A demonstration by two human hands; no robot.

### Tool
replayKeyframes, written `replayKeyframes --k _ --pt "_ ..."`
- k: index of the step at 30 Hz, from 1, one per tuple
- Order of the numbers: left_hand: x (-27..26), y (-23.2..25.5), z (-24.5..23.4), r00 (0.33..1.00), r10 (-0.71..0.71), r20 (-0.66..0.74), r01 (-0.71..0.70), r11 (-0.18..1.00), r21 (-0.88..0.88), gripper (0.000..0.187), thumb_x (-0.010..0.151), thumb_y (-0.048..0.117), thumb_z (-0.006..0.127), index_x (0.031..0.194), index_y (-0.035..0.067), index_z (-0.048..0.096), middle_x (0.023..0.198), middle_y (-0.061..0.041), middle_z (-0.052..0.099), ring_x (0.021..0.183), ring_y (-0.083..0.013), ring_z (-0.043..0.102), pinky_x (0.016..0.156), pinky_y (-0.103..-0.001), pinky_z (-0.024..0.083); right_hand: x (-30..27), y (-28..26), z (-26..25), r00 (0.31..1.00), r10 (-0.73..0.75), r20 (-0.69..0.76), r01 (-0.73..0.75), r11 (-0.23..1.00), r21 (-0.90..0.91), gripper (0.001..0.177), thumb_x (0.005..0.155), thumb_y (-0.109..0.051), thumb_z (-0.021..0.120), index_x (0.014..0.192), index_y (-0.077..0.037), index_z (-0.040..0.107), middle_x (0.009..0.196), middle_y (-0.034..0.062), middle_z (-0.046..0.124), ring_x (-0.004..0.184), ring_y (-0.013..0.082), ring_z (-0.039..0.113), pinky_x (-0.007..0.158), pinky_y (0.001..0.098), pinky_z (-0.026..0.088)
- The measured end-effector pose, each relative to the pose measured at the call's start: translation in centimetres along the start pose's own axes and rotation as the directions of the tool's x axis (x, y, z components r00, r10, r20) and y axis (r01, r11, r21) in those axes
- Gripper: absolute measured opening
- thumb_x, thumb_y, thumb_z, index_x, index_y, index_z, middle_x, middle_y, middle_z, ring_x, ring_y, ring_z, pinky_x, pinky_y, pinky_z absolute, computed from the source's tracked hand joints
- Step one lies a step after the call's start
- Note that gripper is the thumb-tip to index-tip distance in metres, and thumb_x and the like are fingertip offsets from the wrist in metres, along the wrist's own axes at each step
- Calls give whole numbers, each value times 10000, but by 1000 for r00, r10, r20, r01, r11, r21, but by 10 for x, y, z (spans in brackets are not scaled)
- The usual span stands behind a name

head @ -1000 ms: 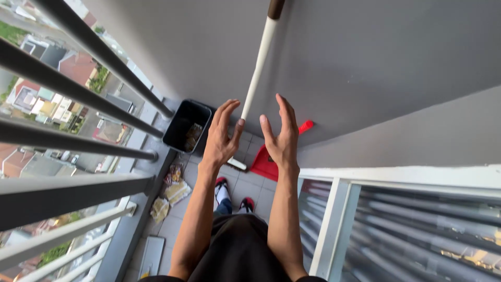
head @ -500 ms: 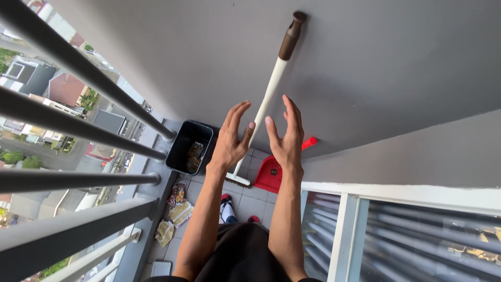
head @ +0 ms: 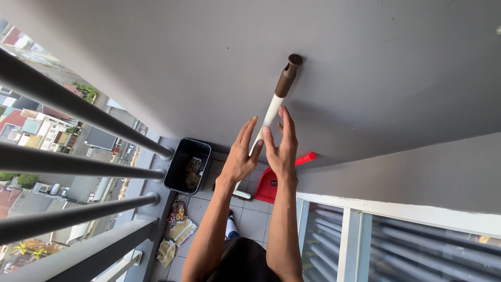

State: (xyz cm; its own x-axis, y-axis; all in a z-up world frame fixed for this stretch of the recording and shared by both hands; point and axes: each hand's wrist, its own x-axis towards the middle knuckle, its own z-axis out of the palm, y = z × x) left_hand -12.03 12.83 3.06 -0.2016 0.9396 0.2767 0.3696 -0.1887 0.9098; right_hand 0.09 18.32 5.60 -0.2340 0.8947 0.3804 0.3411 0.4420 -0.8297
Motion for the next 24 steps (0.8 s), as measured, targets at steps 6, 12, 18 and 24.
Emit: replayKeyframes --k 6,12,18,24 --pt "13 -12 11 998 60 8 -60 998 -31 648 994 85 630 1575 41 347 1538 -268 461 1405 -451 493 1130 -483 460 9 28 9 1000 19 20 -19 1000 23 608 1064 -260 589 1573 -24 358 1560 208 485 1453 347 494 1171 472 453" --pt "11 -12 14 999 43 28 -40 994 -100 622 954 -6 591 1541 16 385 1472 -251 537 1279 -412 611 1024 -448 537 11 2 8 998 18 56 -20 999 50 539 1061 -261 576 1515 -8 433 1484 211 578 1380 353 576 1126 463 504" --pt "2 10 2 998 60 -11 -61 989 -133 512 934 -11 637 1429 -13 508 1343 -233 620 1238 -413 631 1013 -446 529 -4 0 8 996 79 31 -81 994 71 441 1076 -263 570 1438 -17 522 1307 168 691 1190 282 702 997 411 588" --pt "-29 -3 15 992 97 -86 -111 977 -181 373 995 36 648 1350 9 537 1260 -204 660 1224 -385 667 1042 -439 530 -30 -18 -5 999 32 31 -35 996 84 394 1064 -287 621 1334 0 623 1170 126 712 1065 236 721 910 377 597"
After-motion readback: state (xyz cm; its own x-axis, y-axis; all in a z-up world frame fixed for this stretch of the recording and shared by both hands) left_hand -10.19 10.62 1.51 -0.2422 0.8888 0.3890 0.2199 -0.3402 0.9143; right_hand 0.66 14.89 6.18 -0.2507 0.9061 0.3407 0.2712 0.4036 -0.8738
